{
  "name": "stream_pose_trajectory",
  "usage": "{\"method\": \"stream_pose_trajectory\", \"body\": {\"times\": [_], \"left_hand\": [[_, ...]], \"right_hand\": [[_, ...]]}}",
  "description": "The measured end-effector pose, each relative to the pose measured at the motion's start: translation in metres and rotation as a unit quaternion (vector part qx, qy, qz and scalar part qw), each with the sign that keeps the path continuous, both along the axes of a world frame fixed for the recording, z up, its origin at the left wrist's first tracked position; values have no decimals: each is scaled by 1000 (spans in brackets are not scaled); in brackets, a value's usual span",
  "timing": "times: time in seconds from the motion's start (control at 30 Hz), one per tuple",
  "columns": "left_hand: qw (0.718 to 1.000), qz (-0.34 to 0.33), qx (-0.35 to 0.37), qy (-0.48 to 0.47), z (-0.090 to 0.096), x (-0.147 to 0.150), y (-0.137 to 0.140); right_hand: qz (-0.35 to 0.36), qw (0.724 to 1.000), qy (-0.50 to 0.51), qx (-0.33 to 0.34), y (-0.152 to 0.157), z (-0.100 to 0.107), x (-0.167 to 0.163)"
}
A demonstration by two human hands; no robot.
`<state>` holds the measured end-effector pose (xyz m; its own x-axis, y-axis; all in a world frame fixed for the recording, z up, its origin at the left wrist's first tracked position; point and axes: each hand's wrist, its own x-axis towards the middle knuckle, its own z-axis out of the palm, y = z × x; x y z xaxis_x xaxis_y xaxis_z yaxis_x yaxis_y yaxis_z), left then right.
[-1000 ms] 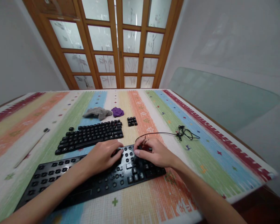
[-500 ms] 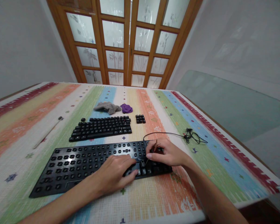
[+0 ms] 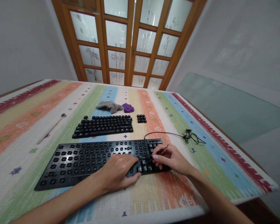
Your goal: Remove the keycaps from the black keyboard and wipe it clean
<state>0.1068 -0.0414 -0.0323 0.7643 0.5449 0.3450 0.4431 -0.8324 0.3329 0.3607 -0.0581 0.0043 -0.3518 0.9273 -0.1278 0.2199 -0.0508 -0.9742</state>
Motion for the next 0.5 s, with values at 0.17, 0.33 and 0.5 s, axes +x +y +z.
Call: {"method": "stream_pose_trajectory", "body": {"times": [0.17, 0.33, 0.5], "left_hand": [[1000, 1, -3, -6, 1, 0, 0], [1000, 2, 1, -5, 2, 0, -1], [1000, 3, -1, -1, 2, 1, -1]], "right_hand": [[-46, 996, 75, -7, -6, -8, -4], [-60, 994, 91, -16, -8, -10, -2], [-75, 992, 97, -9, -13, -16, 1]]}}
